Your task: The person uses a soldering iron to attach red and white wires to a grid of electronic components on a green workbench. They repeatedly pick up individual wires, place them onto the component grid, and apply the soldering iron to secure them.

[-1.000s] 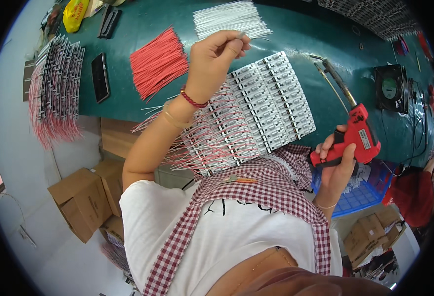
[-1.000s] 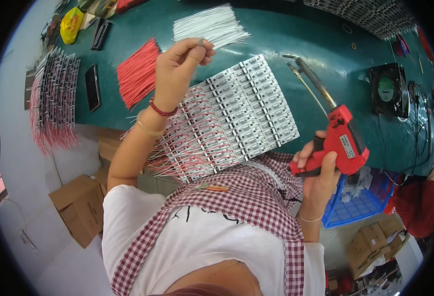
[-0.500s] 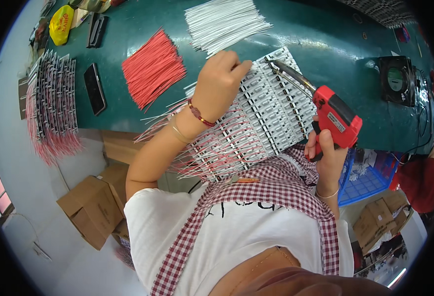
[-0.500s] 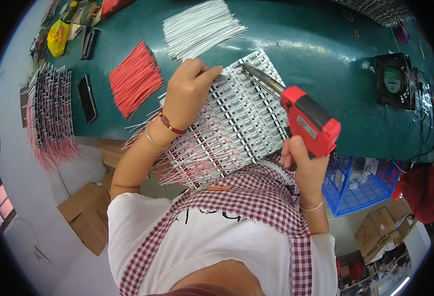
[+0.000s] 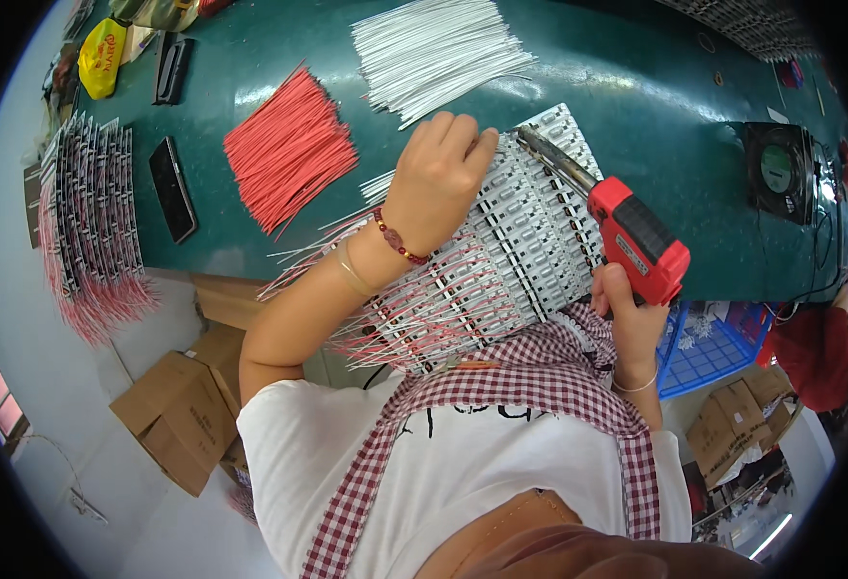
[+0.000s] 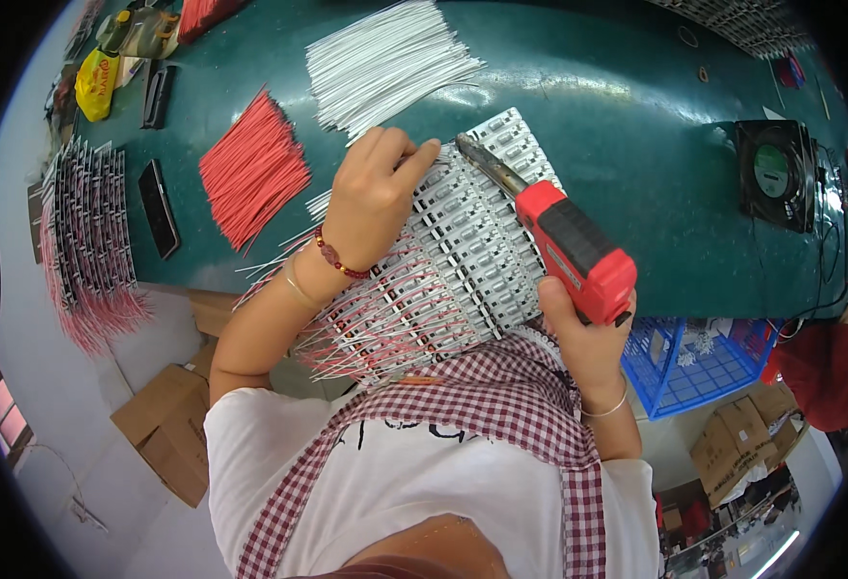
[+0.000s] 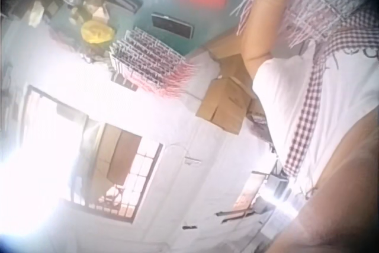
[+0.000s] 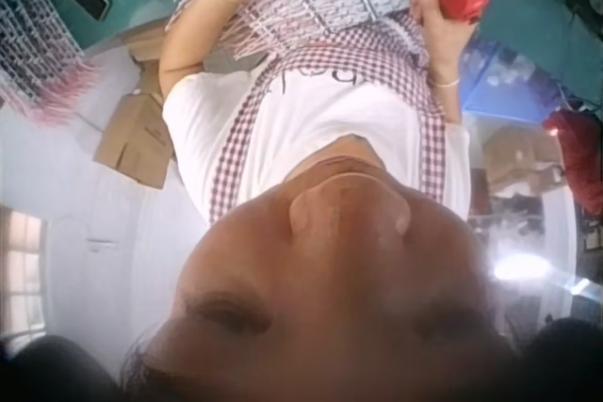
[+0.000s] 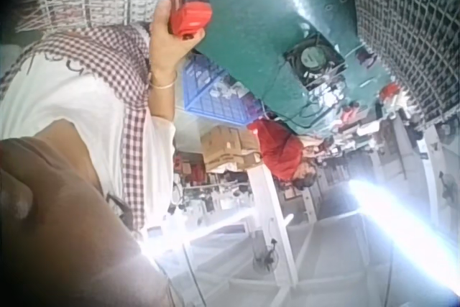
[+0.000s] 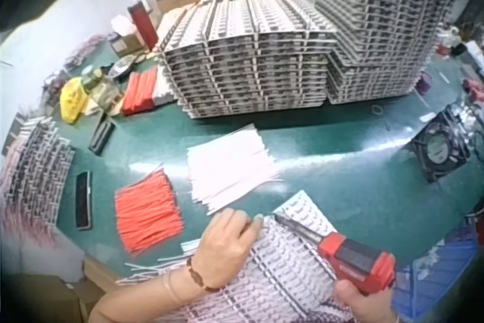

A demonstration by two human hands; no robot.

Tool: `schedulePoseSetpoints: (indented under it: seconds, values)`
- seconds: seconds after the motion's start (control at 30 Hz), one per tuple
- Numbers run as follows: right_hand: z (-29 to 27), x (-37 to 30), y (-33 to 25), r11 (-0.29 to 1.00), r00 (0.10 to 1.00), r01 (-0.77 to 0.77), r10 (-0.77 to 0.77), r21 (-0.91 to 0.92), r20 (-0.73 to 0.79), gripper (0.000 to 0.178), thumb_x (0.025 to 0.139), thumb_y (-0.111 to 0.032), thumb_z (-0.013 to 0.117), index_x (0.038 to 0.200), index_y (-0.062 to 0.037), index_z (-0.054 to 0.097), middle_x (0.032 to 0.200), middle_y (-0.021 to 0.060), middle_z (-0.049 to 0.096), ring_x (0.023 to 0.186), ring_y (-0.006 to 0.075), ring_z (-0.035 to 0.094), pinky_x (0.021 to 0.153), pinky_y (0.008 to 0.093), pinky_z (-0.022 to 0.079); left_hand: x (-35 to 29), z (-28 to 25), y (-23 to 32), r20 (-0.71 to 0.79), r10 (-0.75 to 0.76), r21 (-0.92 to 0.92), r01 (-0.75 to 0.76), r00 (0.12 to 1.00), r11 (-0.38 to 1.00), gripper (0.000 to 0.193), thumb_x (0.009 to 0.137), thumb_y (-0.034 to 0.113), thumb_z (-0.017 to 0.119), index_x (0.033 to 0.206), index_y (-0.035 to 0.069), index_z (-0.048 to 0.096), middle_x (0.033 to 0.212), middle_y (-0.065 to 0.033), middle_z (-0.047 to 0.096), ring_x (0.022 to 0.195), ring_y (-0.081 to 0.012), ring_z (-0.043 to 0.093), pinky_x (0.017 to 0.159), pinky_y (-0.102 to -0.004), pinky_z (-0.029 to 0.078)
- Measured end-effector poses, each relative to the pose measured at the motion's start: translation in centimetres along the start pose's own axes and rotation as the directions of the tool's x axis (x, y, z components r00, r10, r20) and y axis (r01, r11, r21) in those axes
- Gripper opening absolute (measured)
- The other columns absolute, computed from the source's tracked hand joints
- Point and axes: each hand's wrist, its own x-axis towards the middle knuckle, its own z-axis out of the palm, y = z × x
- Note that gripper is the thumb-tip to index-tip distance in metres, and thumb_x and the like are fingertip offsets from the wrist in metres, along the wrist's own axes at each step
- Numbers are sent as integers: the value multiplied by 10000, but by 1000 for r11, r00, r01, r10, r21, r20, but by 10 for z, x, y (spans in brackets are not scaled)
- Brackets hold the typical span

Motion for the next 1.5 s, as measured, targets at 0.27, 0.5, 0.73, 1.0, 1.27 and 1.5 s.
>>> schedulePoseSetpoints:
  seconds: [0.27,0.5,0.73,1.0,1.27,1.5]
  values:
    - [-4,-3,4,999,999,37,-37,-21,-1,176,819,-47,746,945,-30,626,730,2,615,542,59,540,473,224,422,1,1,2,2,6,-15,-6,1000,1000,298,705,-38,606,990,3,684,799,-80,518,747,-235,534,671,-350,460]
    - [-11,-7,9,1000,1000,21,-21,-11,3,217,825,-68,756,982,-29,611,725,-8,597,539,62,527,486,222,426,2,0,3,24,23,-19,-22,999,1000,288,704,-35,602,981,-6,676,803,-84,518,753,-238,526,678,-346,456]
    - [-14,-3,20,995,999,38,-38,-92,9,272,798,-93,786,1002,-27,618,774,-9,603,575,61,533,514,222,432,-1,3,4,-9,23,-26,-23,1000,999,283,705,-31,604,979,-9,671,811,-87,519,763,-243,530,688,-347,459]
    - [-20,-7,32,972,993,117,-119,-203,1,267,783,-90,792,994,-22,644,820,5,630,603,66,551,530,230,438,-2,3,7,7,13,-27,-13,1000,1000,285,698,-35,594,971,-9,670,812,-87,522,765,-245,533,691,-347,461]
    - [-12,-16,6,995,995,98,-98,24,7,92,882,-84,698,897,-14,639,690,2,594,559,79,526,503,238,414,-1,4,7,23,14,-8,-14,1000,1000,273,703,-29,588,964,2,662,811,-83,518,769,-244,527,692,-348,450]
    - [-15,-20,5,995,999,39,-40,87,7,134,916,-98,654,835,4,624,666,21,584,550,89,517,513,250,411,1,3,9,-5,53,55,-52,999,997,282,707,-8,602,981,22,666,810,-63,519,772,-228,520,683,-343,420]
